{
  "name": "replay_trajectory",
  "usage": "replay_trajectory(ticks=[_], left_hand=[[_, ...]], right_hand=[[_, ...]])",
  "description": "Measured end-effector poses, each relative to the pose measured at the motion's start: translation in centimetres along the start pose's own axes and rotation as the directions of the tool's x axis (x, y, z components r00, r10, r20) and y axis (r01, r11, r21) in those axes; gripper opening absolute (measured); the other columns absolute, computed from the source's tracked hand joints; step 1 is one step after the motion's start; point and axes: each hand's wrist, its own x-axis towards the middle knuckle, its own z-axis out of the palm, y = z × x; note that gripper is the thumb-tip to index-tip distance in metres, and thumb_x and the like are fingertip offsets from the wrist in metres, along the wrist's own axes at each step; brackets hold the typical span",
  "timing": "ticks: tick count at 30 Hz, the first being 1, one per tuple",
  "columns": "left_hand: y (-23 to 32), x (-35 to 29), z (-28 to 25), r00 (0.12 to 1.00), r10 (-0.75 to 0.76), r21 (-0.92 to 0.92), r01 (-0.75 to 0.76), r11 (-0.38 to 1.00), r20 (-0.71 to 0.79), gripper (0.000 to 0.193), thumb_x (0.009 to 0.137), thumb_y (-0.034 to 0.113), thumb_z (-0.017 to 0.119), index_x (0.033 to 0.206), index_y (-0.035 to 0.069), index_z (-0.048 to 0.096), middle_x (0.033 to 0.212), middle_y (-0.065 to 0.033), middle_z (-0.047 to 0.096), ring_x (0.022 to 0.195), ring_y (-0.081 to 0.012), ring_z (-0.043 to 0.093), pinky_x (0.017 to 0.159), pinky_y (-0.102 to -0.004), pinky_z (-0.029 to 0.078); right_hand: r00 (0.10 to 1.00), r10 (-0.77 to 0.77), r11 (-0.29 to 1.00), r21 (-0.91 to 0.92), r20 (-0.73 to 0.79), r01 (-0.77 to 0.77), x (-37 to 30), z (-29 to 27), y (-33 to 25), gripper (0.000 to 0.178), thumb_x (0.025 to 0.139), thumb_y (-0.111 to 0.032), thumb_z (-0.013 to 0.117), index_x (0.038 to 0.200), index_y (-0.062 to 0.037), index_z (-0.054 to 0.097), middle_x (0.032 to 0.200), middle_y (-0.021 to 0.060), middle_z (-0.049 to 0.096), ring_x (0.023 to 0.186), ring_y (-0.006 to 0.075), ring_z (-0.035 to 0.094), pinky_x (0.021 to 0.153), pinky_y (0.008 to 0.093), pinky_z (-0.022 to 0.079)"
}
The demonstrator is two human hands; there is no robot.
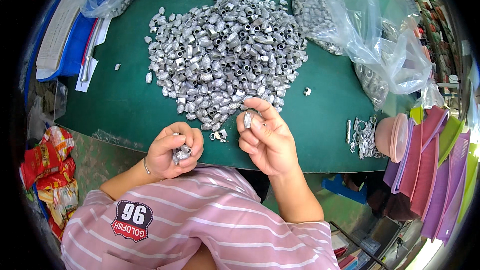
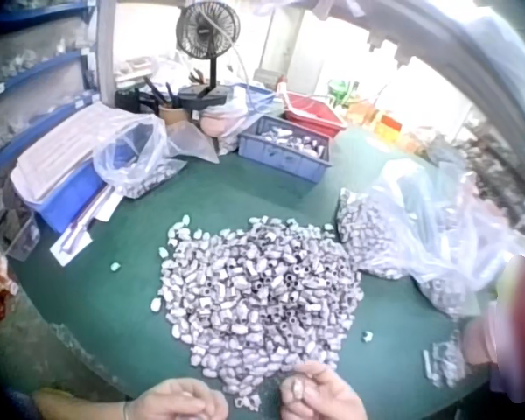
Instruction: The person sits at a green workbench and repeatedly picks up small silver metal components from a large pile. They insert a small ring into each component and place the assembled pieces into a blue bin. The person occasionally uses a small metal tool to assist with the assembly.
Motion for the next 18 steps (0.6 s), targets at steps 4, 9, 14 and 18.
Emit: replay_trajectory(ticks=[4, 9, 14, 18], left_hand=[[0.0, 0.0, 0.0, 1.000, 0.008, 0.004, -0.008, 1.000, -0.006, 0.014, 0.089, 0.013, 0.051, 0.087, 0.001, 0.057, 0.084, -0.0147, 0.055, 0.051, -0.0137, 0.049, 0.036, -0.0208, 0.034], [0.0, 0.0, -0.1, 1.000, 0.002, -0.006, -0.002, 1.000, 0.009, 0.014, 0.089, 0.013, 0.051, 0.086, 0.001, 0.057, 0.083, -0.0146, 0.054, 0.051, -0.0137, 0.049, 0.036, -0.0210, 0.035], [0.0, 0.0, -0.1, 1.000, 0.007, -0.003, -0.007, 1.000, 0.008, 0.014, 0.089, 0.013, 0.051, 0.087, 0.000, 0.057, 0.084, -0.0145, 0.054, 0.052, -0.0137, 0.049, 0.036, -0.0210, 0.035], [0.0, -0.1, -0.1, 1.000, 0.010, -0.011, -0.009, 1.000, 0.014, 0.014, 0.089, 0.013, 0.051, 0.088, 0.000, 0.057, 0.084, -0.0144, 0.054, 0.053, -0.0136, 0.049, 0.036, -0.0208, 0.035]], right_hand=[[0.991, 0.129, 0.959, 0.257, -0.029, -0.117, 0.1, -0.3, -0.3, 0.020, 0.091, -0.004, 0.045, 0.110, -0.0002, 0.050, 0.087, 0.0142, 0.051, 0.061, 0.0087, 0.039, 0.048, 0.0188, 0.035], [0.992, 0.124, 0.958, 0.259, 0.008, -0.122, 0.0, -0.6, -0.3, 0.016, 0.091, -0.008, 0.047, 0.102, 0.0012, 0.053, 0.080, 0.0124, 0.052, 0.058, 0.0092, 0.041, 0.044, 0.0199, 0.034], [0.961, -0.241, 0.501, -0.865, -0.137, 0.003, 0.7, 0.9, -0.4, 0.005, 0.082, -0.005, 0.064, 0.084, -0.0018, 0.062, 0.064, 0.0035, 0.054, 0.054, 0.0128, 0.051, 0.045, 0.0234, 0.039], [0.850, -0.331, -0.506, -0.838, 0.409, 0.206, 2.4, 1.1, 0.3, 0.014, 0.073, -0.005, 0.068, 0.086, -0.0067, 0.063, 0.071, 0.0077, 0.054, 0.058, 0.0265, 0.056, 0.051, 0.0345, 0.046]])
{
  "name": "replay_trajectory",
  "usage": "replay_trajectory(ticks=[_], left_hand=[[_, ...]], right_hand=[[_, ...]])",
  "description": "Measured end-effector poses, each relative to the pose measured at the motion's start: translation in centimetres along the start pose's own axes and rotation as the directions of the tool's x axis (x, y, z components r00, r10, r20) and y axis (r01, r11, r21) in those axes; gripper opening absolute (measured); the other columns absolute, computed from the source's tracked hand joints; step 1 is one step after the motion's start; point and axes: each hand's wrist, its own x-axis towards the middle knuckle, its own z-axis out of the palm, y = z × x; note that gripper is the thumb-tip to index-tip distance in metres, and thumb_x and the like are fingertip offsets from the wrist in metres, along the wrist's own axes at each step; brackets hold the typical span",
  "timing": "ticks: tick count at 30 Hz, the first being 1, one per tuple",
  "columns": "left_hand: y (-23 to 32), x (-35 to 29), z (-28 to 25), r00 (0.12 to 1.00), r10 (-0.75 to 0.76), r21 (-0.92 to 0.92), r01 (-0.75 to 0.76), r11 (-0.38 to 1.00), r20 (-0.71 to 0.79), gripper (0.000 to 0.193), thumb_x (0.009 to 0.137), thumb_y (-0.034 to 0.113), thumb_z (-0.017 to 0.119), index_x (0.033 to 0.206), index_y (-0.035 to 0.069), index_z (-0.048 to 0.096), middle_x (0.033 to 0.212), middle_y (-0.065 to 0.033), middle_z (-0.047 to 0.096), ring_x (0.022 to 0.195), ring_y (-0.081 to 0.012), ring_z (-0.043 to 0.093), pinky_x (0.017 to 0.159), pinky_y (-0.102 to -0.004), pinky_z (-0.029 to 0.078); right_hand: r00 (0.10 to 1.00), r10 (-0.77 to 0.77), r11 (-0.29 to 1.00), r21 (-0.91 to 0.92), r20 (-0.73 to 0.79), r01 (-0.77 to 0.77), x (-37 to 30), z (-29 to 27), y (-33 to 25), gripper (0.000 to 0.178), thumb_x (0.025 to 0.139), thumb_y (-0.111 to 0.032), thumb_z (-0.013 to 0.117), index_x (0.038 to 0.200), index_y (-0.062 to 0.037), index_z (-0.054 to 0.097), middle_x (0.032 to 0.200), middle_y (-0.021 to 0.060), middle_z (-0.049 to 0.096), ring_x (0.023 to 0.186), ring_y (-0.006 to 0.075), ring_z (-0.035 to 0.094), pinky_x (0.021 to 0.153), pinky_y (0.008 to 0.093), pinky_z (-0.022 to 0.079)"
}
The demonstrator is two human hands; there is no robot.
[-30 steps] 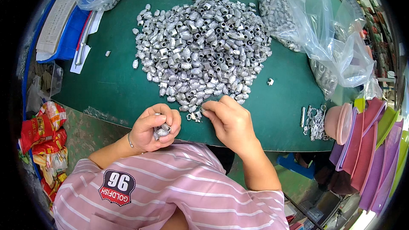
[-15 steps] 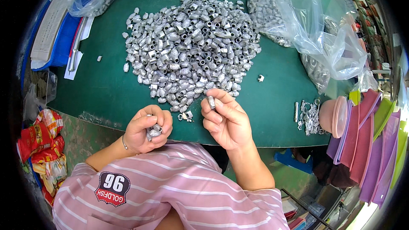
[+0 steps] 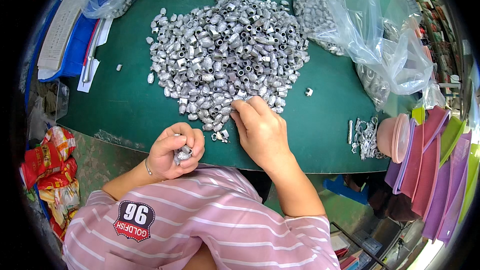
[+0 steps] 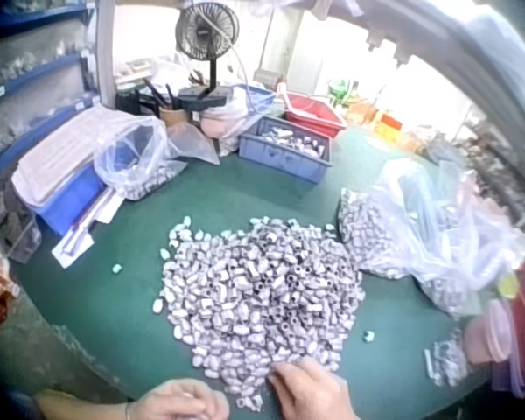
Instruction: The person sits at a green workbench and repeatedly picks up small silver metal components from a large pile. They insert a small ring into each component and place the assembled pieces into a blue bin. The person occasionally uses a small metal tool to assist with the assembly.
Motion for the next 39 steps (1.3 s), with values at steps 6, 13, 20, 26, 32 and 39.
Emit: replay_trajectory(ticks=[6, 13, 20, 26, 32, 39], left_hand=[[0.0, 0.0, -0.1, 1.000, -0.004, -0.003, 0.004, 1.000, 0.015, 0.014, 0.089, 0.013, 0.051, 0.088, 0.001, 0.057, 0.084, -0.0143, 0.054, 0.053, -0.0136, 0.050, 0.036, -0.0207, 0.035], [0.0, 0.0, 0.0, 1.000, -0.011, -0.002, 0.011, 1.000, 0.002, 0.014, 0.089, 0.013, 0.052, 0.088, 0.001, 0.057, 0.084, -0.0143, 0.054, 0.053, -0.0141, 0.050, 0.037, -0.0209, 0.035], [0.0, 0.0, -0.1, 1.000, -0.009, -0.003, 0.009, 1.000, 0.008, 0.014, 0.089, 0.013, 0.052, 0.088, 0.000, 0.057, 0.084, -0.0143, 0.054, 0.053, -0.0144, 0.050, 0.037, -0.0212, 0.035], [0.0, 0.0, -0.1, 1.000, -0.004, 0.002, 0.004, 1.000, 0.008, 0.014, 0.089, 0.014, 0.052, 0.088, 0.001, 0.057, 0.084, -0.0141, 0.054, 0.053, -0.0143, 0.050, 0.037, -0.0213, 0.035], [0.0, 0.0, -0.2, 1.000, -0.003, 0.003, 0.003, 1.000, 0.013, 0.014, 0.089, 0.013, 0.052, 0.087, 0.001, 0.057, 0.085, -0.0140, 0.054, 0.053, -0.0143, 0.050, 0.038, -0.0212, 0.035], [0.1, 0.0, 0.1, 1.000, -0.019, 0.023, 0.019, 1.000, -0.001, 0.015, 0.090, 0.015, 0.051, 0.087, 0.000, 0.054, 0.082, -0.0146, 0.052, 0.052, -0.0135, 0.046, 0.038, -0.0218, 0.036]], right_hand=[[0.999, -0.032, 0.999, 0.006, -0.021, 0.032, -0.1, 0.0, 0.7, 0.014, 0.072, -0.002, 0.068, 0.084, -0.0056, 0.062, 0.075, 0.0070, 0.055, 0.060, 0.0260, 0.057, 0.053, 0.0332, 0.047], [0.998, 0.056, 0.839, 0.542, 0.003, -0.048, -0.8, -1.1, 0.7, 0.014, 0.077, -0.001, 0.065, 0.090, -0.0022, 0.063, 0.077, 0.0083, 0.055, 0.072, 0.0162, 0.055, 0.060, 0.0260, 0.045], [0.860, 0.225, -0.548, 0.790, 0.457, -0.276, -1.7, -0.3, 0.0, 0.024, 0.089, -0.006, 0.053, 0.113, -0.0035, 0.052, 0.091, 0.0086, 0.051, 0.068, 0.0118, 0.044, 0.056, 0.0232, 0.039], [0.813, 0.194, -0.705, 0.654, 0.548, -0.273, -1.9, 0.1, 0.7, 0.016, 0.090, -0.007, 0.049, 0.105, -0.0019, 0.053, 0.088, 0.0089, 0.049, 0.069, 0.0124, 0.043, 0.056, 0.0241, 0.039], [0.799, 0.204, -0.653, 0.687, 0.566, -0.320, -1.9, 0.1, 0.9, 0.014, 0.090, -0.008, 0.049, 0.102, -0.0021, 0.052, 0.087, 0.0096, 0.049, 0.068, 0.0131, 0.044, 0.055, 0.0251, 0.040], [0.924, 0.327, 0.632, 0.681, 0.199, -0.370, -0.9, -0.2, 0.3, 0.006, 0.079, 0.000, 0.063, 0.084, 0.0006, 0.061, 0.071, 0.0041, 0.057, 0.064, 0.0141, 0.053, 0.055, 0.0259, 0.043]])
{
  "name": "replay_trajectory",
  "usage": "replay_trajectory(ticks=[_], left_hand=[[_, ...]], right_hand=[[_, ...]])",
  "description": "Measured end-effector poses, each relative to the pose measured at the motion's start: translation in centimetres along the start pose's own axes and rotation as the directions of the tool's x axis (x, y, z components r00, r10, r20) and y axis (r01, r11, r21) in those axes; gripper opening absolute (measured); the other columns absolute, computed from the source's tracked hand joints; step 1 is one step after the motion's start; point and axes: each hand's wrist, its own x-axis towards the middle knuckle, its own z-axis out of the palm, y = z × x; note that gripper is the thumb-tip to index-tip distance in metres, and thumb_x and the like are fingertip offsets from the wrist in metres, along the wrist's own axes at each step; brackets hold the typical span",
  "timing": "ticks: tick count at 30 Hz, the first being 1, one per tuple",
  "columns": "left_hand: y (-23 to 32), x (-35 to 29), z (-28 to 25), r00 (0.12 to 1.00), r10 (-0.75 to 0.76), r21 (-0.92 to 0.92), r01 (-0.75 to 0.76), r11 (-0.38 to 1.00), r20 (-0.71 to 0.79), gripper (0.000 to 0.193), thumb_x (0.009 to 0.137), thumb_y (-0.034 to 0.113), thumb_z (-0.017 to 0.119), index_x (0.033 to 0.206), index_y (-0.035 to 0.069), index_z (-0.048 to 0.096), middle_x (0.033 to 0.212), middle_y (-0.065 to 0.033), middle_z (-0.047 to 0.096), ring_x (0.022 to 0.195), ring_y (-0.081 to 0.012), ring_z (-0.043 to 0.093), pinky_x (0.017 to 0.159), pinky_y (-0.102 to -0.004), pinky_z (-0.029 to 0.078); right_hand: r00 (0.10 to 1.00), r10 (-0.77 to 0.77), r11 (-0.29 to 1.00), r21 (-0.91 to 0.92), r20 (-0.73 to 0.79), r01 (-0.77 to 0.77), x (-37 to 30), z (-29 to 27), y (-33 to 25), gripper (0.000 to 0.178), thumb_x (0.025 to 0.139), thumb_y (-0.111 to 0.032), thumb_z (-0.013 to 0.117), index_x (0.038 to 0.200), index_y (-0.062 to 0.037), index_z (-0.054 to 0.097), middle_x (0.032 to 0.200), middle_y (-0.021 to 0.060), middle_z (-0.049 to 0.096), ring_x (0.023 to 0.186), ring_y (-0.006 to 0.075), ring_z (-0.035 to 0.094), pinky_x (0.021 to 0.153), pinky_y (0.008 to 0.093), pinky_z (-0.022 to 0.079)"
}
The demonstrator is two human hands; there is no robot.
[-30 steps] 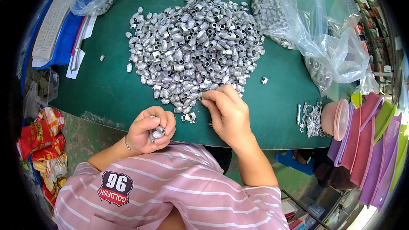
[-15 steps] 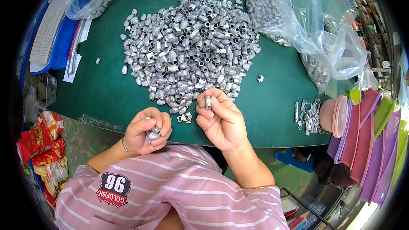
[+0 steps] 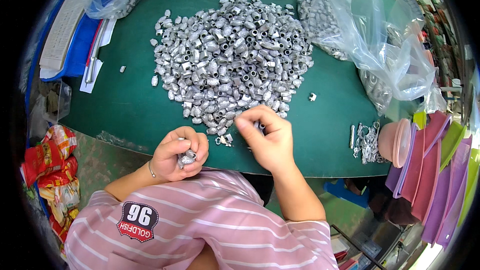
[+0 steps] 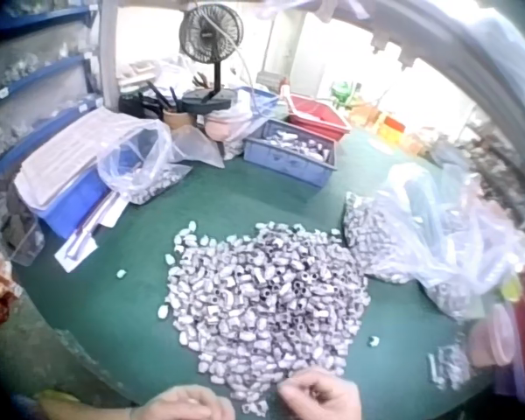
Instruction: The person sits at a green workbench and repeatedly picks up small silver metal components from a large pile. They insert a small ring into each component and place the assembled pieces into a blue bin. The person occasionally uses a small metal tool to assist with the assembly.
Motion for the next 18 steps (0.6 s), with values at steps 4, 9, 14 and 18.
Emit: replay_trajectory(ticks=[4, 9, 14, 18], left_hand=[[0.0, 0.0, -0.1, 1.000, 0.000, -0.025, 0.001, 1.000, 0.016, 0.014, 0.089, 0.013, 0.051, 0.088, 0.001, 0.057, 0.086, -0.0138, 0.054, 0.055, -0.0136, 0.050, 0.038, -0.0203, 0.035], [0.1, -0.1, 0.1, 1.000, -0.002, 0.008, 0.002, 1.000, -0.011, 0.016, 0.090, 0.016, 0.052, 0.086, 0.000, 0.054, 0.082, -0.0140, 0.051, 0.052, -0.0130, 0.046, 0.038, -0.0215, 0.036], [0.1, 0.0, 0.2, 1.000, 0.000, 0.013, 0.000, 1.000, -0.016, 0.015, 0.090, 0.015, 0.051, 0.086, 0.000, 0.053, 0.082, -0.0140, 0.051, 0.052, -0.0131, 0.046, 0.038, -0.0217, 0.036], [0.0, -0.1, 0.2, 1.000, 0.002, 0.016, -0.001, 1.000, -0.016, 0.015, 0.090, 0.015, 0.051, 0.087, 0.001, 0.053, 0.082, -0.0142, 0.051, 0.052, -0.0131, 0.045, 0.038, -0.0220, 0.036]], right_hand=[[0.938, -0.322, 0.737, -0.588, 0.127, 0.332, 0.6, 1.5, 0.0, 0.018, 0.077, -0.001, 0.064, 0.094, -0.0047, 0.062, 0.078, 0.0103, 0.054, 0.066, 0.0291, 0.058, 0.057, 0.0359, 0.048], [0.932, -0.306, 0.638, -0.685, 0.195, 0.353, 0.6, 1.2, -0.5, 0.018, 0.077, 0.000, 0.064, 0.095, -0.0042, 0.061, 0.079, 0.0095, 0.055, 0.065, 0.0269, 0.058, 0.055, 0.0347, 0.048], [0.954, -0.279, 0.889, -0.348, 0.105, 0.298, 0.3, 0.2, -0.7, 0.019, 0.073, 0.003, 0.067, 0.091, -0.0009, 0.062, 0.084, 0.0079, 0.056, 0.067, 0.0144, 0.053, 0.056, 0.0242, 0.043], [0.925, -0.360, 0.924, -0.092, 0.125, 0.372, 0.3, -0.5, 0.5, 0.020, 0.077, -0.001, 0.066, 0.096, -0.0009, 0.061, 0.094, 0.0086, 0.057, 0.068, 0.0090, 0.050, 0.055, 0.0207, 0.040]])
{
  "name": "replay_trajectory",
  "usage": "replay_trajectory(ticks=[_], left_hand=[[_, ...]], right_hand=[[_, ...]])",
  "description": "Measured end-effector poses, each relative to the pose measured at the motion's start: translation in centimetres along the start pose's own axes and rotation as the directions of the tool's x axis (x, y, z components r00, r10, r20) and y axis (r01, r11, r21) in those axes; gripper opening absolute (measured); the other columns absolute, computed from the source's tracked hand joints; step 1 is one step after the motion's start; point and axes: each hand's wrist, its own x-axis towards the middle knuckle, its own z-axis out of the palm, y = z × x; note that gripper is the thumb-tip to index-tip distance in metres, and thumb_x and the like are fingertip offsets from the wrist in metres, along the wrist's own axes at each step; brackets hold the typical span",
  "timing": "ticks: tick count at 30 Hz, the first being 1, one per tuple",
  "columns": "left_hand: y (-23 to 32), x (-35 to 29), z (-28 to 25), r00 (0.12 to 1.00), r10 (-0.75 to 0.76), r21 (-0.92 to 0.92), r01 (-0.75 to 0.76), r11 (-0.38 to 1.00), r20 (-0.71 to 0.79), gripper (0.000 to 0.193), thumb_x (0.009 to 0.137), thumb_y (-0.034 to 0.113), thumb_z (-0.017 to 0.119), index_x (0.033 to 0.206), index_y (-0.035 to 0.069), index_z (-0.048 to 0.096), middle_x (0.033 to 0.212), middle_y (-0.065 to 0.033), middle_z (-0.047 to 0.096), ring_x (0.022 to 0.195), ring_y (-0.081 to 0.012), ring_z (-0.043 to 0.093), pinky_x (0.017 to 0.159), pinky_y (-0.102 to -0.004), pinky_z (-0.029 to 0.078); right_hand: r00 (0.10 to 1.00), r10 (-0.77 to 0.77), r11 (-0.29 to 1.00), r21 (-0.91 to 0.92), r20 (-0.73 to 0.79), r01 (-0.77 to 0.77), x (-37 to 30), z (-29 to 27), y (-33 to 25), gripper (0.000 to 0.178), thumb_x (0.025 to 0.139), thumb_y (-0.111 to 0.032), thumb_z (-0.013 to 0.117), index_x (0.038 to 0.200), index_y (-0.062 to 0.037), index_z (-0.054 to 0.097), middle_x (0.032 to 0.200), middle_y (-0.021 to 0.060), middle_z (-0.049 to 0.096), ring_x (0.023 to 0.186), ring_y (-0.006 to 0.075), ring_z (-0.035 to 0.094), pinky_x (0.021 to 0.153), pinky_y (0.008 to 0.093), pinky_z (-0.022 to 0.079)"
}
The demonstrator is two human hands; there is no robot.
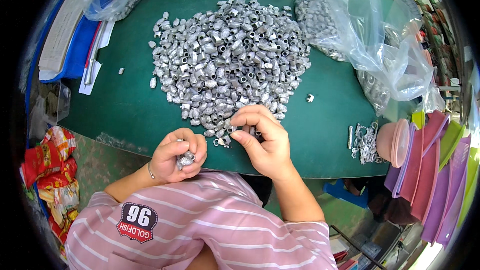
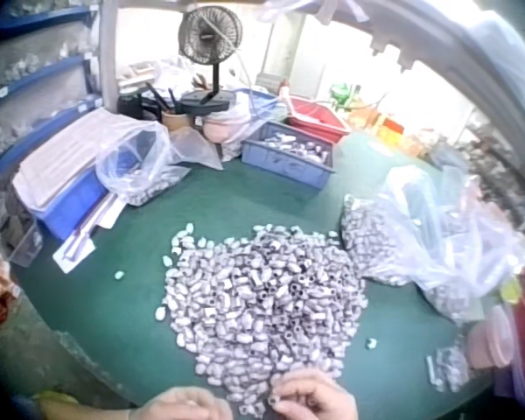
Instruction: The person sits at a green workbench and repeatedly picks up small silver metal components from a large pile. They insert a small ring into each component and place the assembled pieces into a blue bin. The person occasionally uses a small metal tool to assist with the assembly.
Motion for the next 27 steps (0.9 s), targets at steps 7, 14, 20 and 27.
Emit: replay_trajectory(ticks=[7, 14, 20, 27], left_hand=[[-0.2, 0.1, -0.2, 1.000, 0.018, -0.029, -0.018, 0.999, 0.010, 0.014, 0.089, 0.013, 0.052, 0.088, 0.001, 0.057, 0.084, -0.0140, 0.054, 0.053, -0.0139, 0.049, 0.037, -0.0217, 0.035], [-0.2, 0.1, -0.3, 1.000, 0.016, -0.028, -0.015, 1.000, 0.013, 0.014, 0.089, 0.014, 0.052, 0.087, 0.001, 0.057, 0.083, -0.0139, 0.054, 0.053, -0.0139, 0.049, 0.037, -0.0211, 0.036], [-0.2, 0.1, -0.1, 1.000, 0.020, -0.011, -0.020, 1.000, 0.005, 0.014, 0.090, 0.015, 0.051, 0.087, 0.001, 0.055, 0.082, -0.0138, 0.052, 0.053, -0.0136, 0.047, 0.039, -0.0219, 0.037], [-0.1, 0.0, 0.0, 1.000, 0.010, -0.003, -0.010, 1.000, -0.008, 0.015, 0.090, 0.016, 0.051, 0.086, 0.002, 0.054, 0.082, -0.0135, 0.051, 0.053, -0.0126, 0.047, 0.040, -0.0217, 0.038]], right_hand=[[0.858, 0.415, -0.031, 0.948, 0.302, -0.318, -0.9, 0.4, 0.2, 0.023, 0.091, -0.004, 0.049, 0.114, -0.0034, 0.050, 0.097, 0.0099, 0.050, 0.059, 0.0065, 0.039, 0.046, 0.0175, 0.032], [0.771, 0.499, -0.256, 0.917, 0.396, -0.305, -0.8, 0.1, 0.1, 0.018, 0.092, -0.010, 0.047, 0.109, -0.0034, 0.049, 0.086, 0.0097, 0.046, 0.060, 0.0094, 0.039, 0.044, 0.0183, 0.033], [0.857, 0.465, 0.528, 0.708, 0.221, -0.469, -0.6, -0.2, -0.8, 0.012, 0.083, -0.007, 0.057, 0.093, -0.0011, 0.061, 0.077, 0.0065, 0.054, 0.063, 0.0134, 0.049, 0.049, 0.0239, 0.040], [0.966, 0.069, 0.823, -0.562, 0.250, 0.086, 1.0, 1.5, -2.1, 0.022, 0.073, -0.002, 0.066, 0.095, -0.0064, 0.064, 0.074, 0.0070, 0.055, 0.062, 0.0251, 0.058, 0.054, 0.0344, 0.047]])
